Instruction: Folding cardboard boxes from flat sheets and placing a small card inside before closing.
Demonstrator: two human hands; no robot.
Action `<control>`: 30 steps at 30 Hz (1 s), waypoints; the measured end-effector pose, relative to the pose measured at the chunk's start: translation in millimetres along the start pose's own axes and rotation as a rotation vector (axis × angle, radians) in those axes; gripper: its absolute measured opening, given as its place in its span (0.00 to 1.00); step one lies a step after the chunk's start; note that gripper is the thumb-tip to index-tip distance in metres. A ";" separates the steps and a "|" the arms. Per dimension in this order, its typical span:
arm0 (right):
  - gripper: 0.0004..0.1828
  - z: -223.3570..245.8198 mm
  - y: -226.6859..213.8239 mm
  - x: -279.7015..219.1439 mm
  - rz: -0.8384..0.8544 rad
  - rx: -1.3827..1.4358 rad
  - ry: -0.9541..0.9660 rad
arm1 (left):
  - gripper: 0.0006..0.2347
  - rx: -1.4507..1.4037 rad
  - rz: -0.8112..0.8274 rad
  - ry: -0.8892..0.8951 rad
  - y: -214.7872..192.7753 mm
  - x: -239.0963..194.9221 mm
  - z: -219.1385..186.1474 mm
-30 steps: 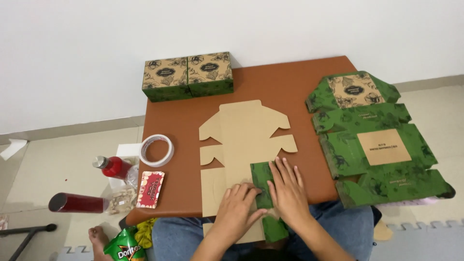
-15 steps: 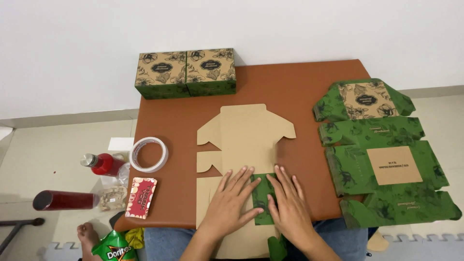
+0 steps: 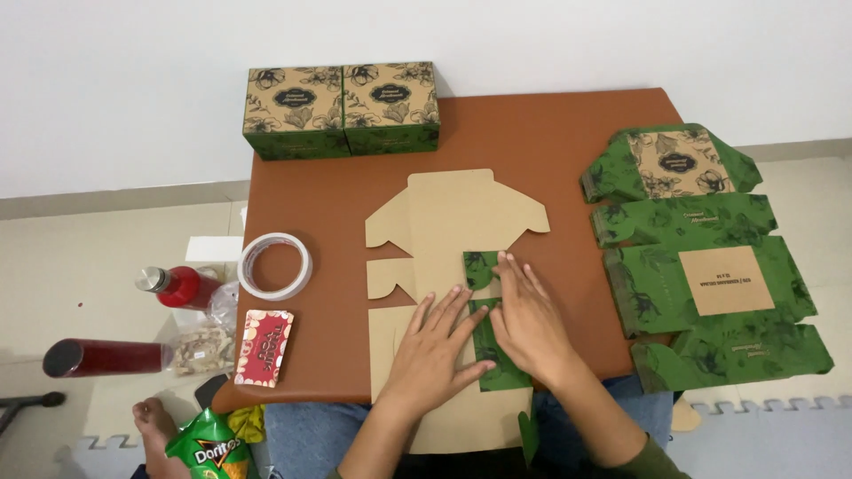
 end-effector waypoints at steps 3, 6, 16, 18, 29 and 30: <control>0.35 11.0 -4.5 -24.1 -0.003 0.009 -0.001 | 0.29 0.007 -0.013 -0.009 1.4 -2.0 1.6; 0.33 14.1 -6.3 -35.3 -0.016 0.023 0.022 | 0.29 0.014 -0.018 0.010 1.2 -1.4 2.3; 0.22 -9.0 -6.2 24.7 -0.058 0.011 0.008 | 0.29 0.054 -0.021 0.037 1.4 -2.8 -1.5; 0.21 -5.8 -11.4 24.1 -0.104 0.026 0.003 | 0.30 0.054 -0.028 0.041 2.2 -4.4 -1.1; 0.30 -23.5 5.4 20.3 -0.317 -0.170 0.027 | 0.29 0.043 -0.021 0.046 2.6 -3.0 -1.5; 0.30 -19.1 2.0 21.1 -0.329 -0.122 -0.004 | 0.29 0.037 -0.012 0.041 3.2 -3.4 -1.2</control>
Point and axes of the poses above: each hand's wrist, its own x-axis towards the middle knuckle, its own y-axis out of the palm, z = x × y, the point moved 3 cm from there along x, towards the middle knuckle, and after that the axes turned 4 degrees about y, right-handed, at the moved point
